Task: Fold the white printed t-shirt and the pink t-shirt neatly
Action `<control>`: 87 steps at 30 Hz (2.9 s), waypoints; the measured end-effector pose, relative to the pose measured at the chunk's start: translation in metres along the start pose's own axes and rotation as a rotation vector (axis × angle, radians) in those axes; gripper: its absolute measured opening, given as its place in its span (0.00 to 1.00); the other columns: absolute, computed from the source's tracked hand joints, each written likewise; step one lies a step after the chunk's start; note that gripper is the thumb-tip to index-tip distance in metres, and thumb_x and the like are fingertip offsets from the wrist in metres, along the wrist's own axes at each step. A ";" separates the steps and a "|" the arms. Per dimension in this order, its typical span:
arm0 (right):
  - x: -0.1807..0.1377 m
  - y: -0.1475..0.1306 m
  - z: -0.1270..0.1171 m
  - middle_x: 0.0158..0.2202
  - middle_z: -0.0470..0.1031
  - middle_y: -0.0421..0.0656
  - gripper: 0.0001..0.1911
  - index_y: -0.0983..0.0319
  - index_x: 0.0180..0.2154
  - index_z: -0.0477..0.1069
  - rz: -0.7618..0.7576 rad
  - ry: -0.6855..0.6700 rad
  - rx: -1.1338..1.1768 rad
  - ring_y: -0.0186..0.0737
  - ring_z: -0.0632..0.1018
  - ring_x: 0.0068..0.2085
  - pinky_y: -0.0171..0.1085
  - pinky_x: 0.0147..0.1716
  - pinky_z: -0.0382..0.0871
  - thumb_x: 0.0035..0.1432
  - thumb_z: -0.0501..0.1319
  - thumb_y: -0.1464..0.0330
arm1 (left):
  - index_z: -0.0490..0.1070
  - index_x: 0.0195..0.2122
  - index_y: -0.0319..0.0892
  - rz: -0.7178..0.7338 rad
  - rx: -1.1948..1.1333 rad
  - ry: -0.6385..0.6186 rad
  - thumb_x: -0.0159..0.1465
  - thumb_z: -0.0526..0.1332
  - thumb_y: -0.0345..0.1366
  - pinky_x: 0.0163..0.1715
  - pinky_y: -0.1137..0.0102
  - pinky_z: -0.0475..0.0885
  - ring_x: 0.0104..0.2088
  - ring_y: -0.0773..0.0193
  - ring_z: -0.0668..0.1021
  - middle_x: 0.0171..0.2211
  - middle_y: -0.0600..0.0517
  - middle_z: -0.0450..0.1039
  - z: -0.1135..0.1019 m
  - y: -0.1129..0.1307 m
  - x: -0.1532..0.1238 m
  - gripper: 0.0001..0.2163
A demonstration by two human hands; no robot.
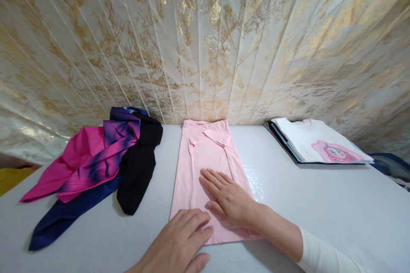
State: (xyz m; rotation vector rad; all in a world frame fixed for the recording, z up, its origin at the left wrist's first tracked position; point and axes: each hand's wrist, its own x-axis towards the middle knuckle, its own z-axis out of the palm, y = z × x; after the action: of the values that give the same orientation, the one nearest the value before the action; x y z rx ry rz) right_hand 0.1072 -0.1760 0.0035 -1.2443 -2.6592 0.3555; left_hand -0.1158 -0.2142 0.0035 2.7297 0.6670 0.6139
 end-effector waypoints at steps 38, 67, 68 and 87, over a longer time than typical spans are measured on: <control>-0.103 0.001 -0.035 0.32 0.77 0.44 0.11 0.61 0.31 0.71 0.373 -0.318 -0.065 0.43 0.79 0.33 0.34 0.30 0.64 0.48 0.56 0.80 | 0.69 0.35 0.38 -0.005 0.088 -0.264 0.65 0.61 0.35 0.35 0.65 0.68 0.36 0.59 0.73 0.36 0.50 0.71 0.044 0.048 0.091 0.06; -0.083 -0.013 -0.021 0.32 0.75 0.43 0.09 0.61 0.32 0.70 0.122 -0.276 -0.340 0.42 0.75 0.30 0.39 0.25 0.60 0.45 0.60 0.78 | 0.68 0.38 0.42 -0.366 0.224 -0.362 0.55 0.54 0.19 0.40 0.69 0.67 0.39 0.58 0.72 0.39 0.50 0.70 -0.018 0.010 -0.006 0.14; -0.083 -0.013 -0.019 0.31 0.75 0.43 0.10 0.61 0.31 0.70 0.113 -0.271 -0.372 0.42 0.75 0.29 0.39 0.25 0.60 0.44 0.61 0.78 | 0.68 0.38 0.42 -0.351 0.265 -0.351 0.54 0.53 0.18 0.40 0.67 0.67 0.39 0.57 0.72 0.38 0.49 0.70 -0.014 0.010 -0.008 0.15; -0.096 -0.021 0.007 0.24 0.73 0.39 0.04 0.59 0.26 0.67 0.010 0.001 -0.498 0.39 0.72 0.23 0.40 0.21 0.56 0.50 0.62 0.71 | 0.72 0.41 0.40 -0.209 0.446 -0.301 0.60 0.58 0.26 0.45 0.62 0.66 0.43 0.53 0.73 0.44 0.45 0.73 0.012 0.009 -0.027 0.09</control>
State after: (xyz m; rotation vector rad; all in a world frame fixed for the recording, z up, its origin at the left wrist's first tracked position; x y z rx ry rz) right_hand 0.1509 -0.2642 -0.0030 -1.3734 -2.8383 -0.3305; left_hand -0.1290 -0.2371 -0.0129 2.9952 1.0979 -0.0027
